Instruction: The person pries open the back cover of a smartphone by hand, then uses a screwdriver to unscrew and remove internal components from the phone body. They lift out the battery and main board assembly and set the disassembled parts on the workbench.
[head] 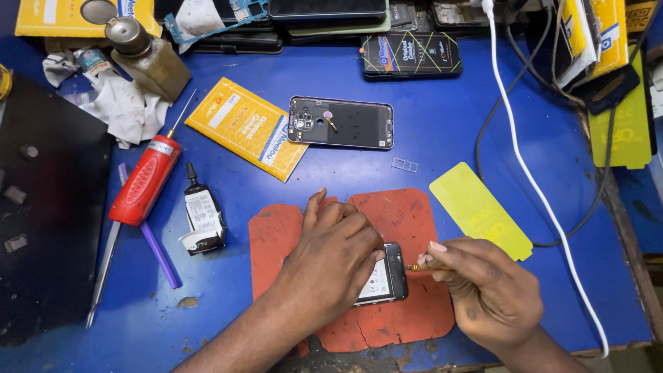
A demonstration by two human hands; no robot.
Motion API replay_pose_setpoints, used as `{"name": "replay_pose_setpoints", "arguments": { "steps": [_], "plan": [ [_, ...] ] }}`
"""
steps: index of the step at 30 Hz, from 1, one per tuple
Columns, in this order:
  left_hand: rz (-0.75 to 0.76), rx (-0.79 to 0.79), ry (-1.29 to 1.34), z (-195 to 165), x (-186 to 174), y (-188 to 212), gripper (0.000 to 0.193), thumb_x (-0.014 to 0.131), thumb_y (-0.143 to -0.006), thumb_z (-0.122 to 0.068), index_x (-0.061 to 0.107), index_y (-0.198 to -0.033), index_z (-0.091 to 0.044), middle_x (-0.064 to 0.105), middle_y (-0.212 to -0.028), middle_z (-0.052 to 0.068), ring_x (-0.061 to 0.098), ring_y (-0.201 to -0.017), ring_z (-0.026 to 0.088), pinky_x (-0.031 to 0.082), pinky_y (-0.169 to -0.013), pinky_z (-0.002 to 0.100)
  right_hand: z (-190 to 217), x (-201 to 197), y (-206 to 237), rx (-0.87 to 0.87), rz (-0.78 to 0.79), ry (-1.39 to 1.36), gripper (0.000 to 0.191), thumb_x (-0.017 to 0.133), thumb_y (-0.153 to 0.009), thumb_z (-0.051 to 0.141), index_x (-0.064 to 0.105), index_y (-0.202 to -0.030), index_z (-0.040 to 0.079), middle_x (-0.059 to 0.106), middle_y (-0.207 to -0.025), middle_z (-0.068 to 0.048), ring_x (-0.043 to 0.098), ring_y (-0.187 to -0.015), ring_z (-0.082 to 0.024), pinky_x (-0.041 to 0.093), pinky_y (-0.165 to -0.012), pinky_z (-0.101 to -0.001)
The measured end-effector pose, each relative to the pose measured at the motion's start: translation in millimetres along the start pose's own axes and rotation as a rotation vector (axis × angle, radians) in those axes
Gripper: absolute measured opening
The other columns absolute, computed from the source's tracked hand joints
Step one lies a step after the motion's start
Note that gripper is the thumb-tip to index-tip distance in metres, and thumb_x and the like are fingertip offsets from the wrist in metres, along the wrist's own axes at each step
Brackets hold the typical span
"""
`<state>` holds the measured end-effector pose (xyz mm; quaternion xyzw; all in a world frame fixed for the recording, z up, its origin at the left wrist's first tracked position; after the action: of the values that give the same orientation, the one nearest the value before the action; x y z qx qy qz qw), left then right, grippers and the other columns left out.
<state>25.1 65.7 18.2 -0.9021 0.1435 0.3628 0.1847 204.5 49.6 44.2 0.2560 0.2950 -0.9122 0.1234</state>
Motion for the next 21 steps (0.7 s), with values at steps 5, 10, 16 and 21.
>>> {"name": "replay_pose_setpoints", "arguments": {
  "steps": [5, 10, 16, 21],
  "plan": [
    [-0.005, 0.001, -0.012, -2, -2, 0, 0.013, 0.064, -0.094, -0.017, 0.072, -0.099, -0.007, 0.061, -0.098, 0.007, 0.055, -0.11, 0.028, 0.02, -0.118, 0.067, -4, -1, 1, 0.003, -0.011, 0.028, 0.042, 0.069, -0.086, -0.016, 0.067, -0.123, 0.001, 0.072, -0.108, -0.01, 0.077, -0.094, -0.016, 0.065, -0.079, -0.0231],
    [-0.003, -0.008, -0.036, 1, -1, 0, 0.014, 0.063, -0.095, -0.018, 0.071, -0.097, -0.007, 0.06, -0.097, 0.008, 0.055, -0.107, 0.029, 0.02, -0.118, 0.067, -2, 1, -1, -0.005, -0.02, 0.081, 0.041, 0.07, -0.084, -0.016, 0.067, -0.122, 0.001, 0.07, -0.109, -0.013, 0.077, -0.098, -0.018, 0.062, -0.083, -0.0268],
    [-0.01, 0.002, -0.054, 0, -1, 0, 0.015, 0.062, -0.095, -0.019, 0.07, -0.098, -0.007, 0.06, -0.097, 0.009, 0.055, -0.105, 0.029, 0.021, -0.117, 0.067, -2, 4, -7, 0.015, 0.01, 0.011, 0.052, 0.065, -0.075, -0.022, 0.067, -0.121, 0.0, 0.07, -0.105, -0.011, 0.074, -0.087, -0.015, 0.064, -0.074, -0.0243],
    [-0.005, 0.015, -0.052, -2, -1, 0, 0.016, 0.062, -0.096, -0.02, 0.07, -0.097, -0.006, 0.06, -0.095, 0.008, 0.056, -0.104, 0.029, 0.022, -0.117, 0.066, 13, 10, -12, -0.145, 0.044, -0.059, 0.051, 0.079, -0.071, -0.012, 0.071, -0.116, 0.011, 0.062, -0.093, -0.005, 0.071, -0.086, -0.017, 0.061, -0.074, -0.0265]
  ]
}}
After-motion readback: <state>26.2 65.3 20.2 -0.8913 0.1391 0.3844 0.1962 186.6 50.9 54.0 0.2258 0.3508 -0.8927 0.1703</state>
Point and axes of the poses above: each hand's wrist, its own y-axis away from the middle knuckle, its own x-axis out of the palm, z = x × y, the point moved 8 cm from there along -y, towards the middle knuckle
